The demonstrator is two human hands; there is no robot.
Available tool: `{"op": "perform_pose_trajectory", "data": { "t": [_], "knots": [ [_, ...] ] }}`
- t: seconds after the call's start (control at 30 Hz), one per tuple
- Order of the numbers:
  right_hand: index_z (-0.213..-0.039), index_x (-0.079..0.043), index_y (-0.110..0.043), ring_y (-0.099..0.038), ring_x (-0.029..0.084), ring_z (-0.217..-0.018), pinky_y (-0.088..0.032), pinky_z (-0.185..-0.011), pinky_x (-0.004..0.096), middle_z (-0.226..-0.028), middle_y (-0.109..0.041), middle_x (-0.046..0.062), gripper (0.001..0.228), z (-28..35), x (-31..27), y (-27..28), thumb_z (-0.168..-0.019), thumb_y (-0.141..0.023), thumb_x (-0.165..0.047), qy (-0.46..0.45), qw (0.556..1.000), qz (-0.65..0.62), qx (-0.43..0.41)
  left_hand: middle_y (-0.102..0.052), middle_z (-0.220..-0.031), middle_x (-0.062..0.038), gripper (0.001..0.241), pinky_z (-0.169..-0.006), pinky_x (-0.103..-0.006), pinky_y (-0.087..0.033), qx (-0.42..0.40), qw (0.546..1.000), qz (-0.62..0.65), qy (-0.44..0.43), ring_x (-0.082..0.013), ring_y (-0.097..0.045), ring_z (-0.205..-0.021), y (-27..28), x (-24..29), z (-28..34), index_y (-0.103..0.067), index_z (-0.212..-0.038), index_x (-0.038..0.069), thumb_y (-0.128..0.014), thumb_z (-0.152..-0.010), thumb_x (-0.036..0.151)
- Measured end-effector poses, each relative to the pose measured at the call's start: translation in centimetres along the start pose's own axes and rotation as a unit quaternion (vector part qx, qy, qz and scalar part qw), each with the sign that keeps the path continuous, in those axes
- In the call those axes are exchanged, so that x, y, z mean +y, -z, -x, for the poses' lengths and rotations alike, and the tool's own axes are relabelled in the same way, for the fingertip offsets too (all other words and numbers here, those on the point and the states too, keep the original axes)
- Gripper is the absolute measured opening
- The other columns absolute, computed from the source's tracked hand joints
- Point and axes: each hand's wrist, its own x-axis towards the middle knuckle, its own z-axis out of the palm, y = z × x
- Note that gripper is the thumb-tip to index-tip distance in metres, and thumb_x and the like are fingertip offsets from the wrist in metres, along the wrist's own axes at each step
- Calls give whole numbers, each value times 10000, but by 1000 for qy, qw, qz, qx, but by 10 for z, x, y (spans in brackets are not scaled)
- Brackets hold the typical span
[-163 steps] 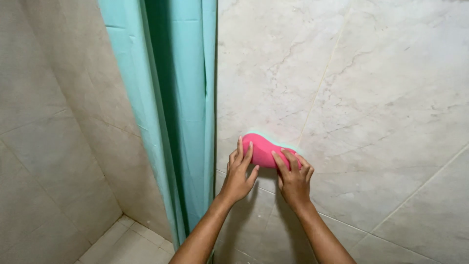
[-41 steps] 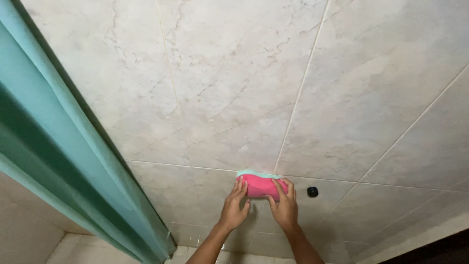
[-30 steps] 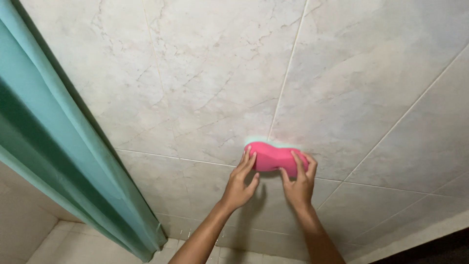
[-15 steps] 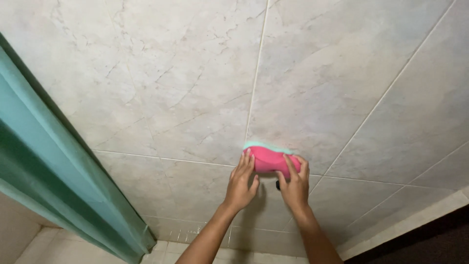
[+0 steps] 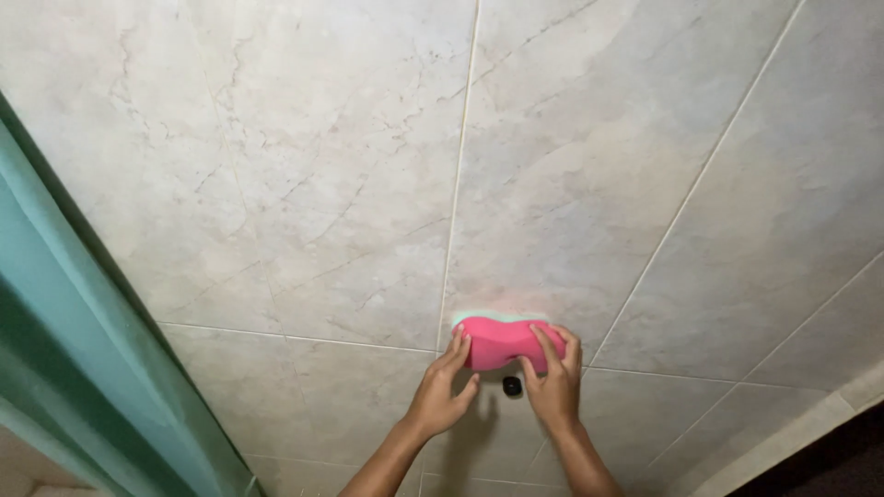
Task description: The person scrubs the lower section of a tiled bathroom wall using a pink and blue sponge. They move the sponge back and forth along the grout lines and tile surfaces, working their way from the corner near a shower curtain towards the center of the wall.
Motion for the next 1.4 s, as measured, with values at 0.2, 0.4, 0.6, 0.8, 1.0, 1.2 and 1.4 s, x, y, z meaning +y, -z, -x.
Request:
{"op": "perform_pose_trajectory", "data": {
  "t": [0.2, 0.4, 0.6, 0.8, 1.0, 1.2, 1.4],
  "knots": [
    [-1401, -130, -595, -516, 363, -1300, -493, -1058, 437, -1380, -482, 177, 669, -70, -34, 55, -780, -836, -80, 52, 994, -14, 98, -228, -1696, -228, 799, -1203, -481, -333, 93, 982, -23, -163, -414, -344, -1531, 21, 73, -44, -303, -1607, 39, -690, -909, 58],
    [-1389, -138, -610, -526, 358, -1292, -475, -1068, 449, -1367, -514, 165, 669, -66, -27, 57, -765, -844, -88, 60, 994, 4, 88, -193, -1685, -254, 792, -1152, -482, -380, 126, 979, -57, -152, -455, -378, -1474, 5, 77, -47, -333, -1595, 56, -683, -884, 49],
    [-1370, -150, -614, -520, 358, -1266, -457, -1046, 458, -1336, -518, 155, 667, 0, 17, 17, -741, -834, -124, -7, 999, 49, 0, -276, -1663, -245, 741, -1183, -509, -313, 103, 983, -101, -116, -439, -346, -1503, -36, 7, -13, -394, -1564, 44, -669, -877, 10],
    [-1343, -193, -622, -528, 338, -1255, -466, -1031, 442, -1338, -525, 104, 660, 47, 47, -6, -722, -843, -161, -53, 995, 59, -52, -336, -1615, -242, 748, -1182, -514, -298, 45, 992, -103, -59, -438, -315, -1494, -73, -46, 13, -420, -1543, 48, -673, -841, 2],
    [-1355, -221, -614, -517, 331, -1271, -475, -1033, 431, -1358, -503, 94, 656, 61, 51, -6, -740, -838, -179, -96, 984, 91, -117, -319, -1615, -278, 748, -1182, -499, -313, 28, 995, -82, -42, -443, -317, -1498, -86, -65, 26, -434, -1526, 35, -675, -819, -8],
    [-1416, -236, -581, -514, 305, -1309, -479, -1050, 421, -1399, -483, 79, 675, 68, 58, -9, -786, -824, -230, -134, 974, 88, -161, -252, -1642, -273, 761, -1222, -440, -279, -14, 999, -25, 27, -422, -227, -1537, -96, -77, 34, -396, -1545, 53, -680, -842, -11],
    [-1390, -212, -577, -515, 309, -1305, -473, -1058, 424, -1395, -485, 87, 659, 68, 54, -6, -779, -823, -220, -130, 976, 79, -158, -190, -1665, -256, 770, -1221, -419, -277, -22, 999, -6, 46, -409, -208, -1540, -98, -74, 34, -384, -1557, 74, -679, -849, 4]
  ]
}}
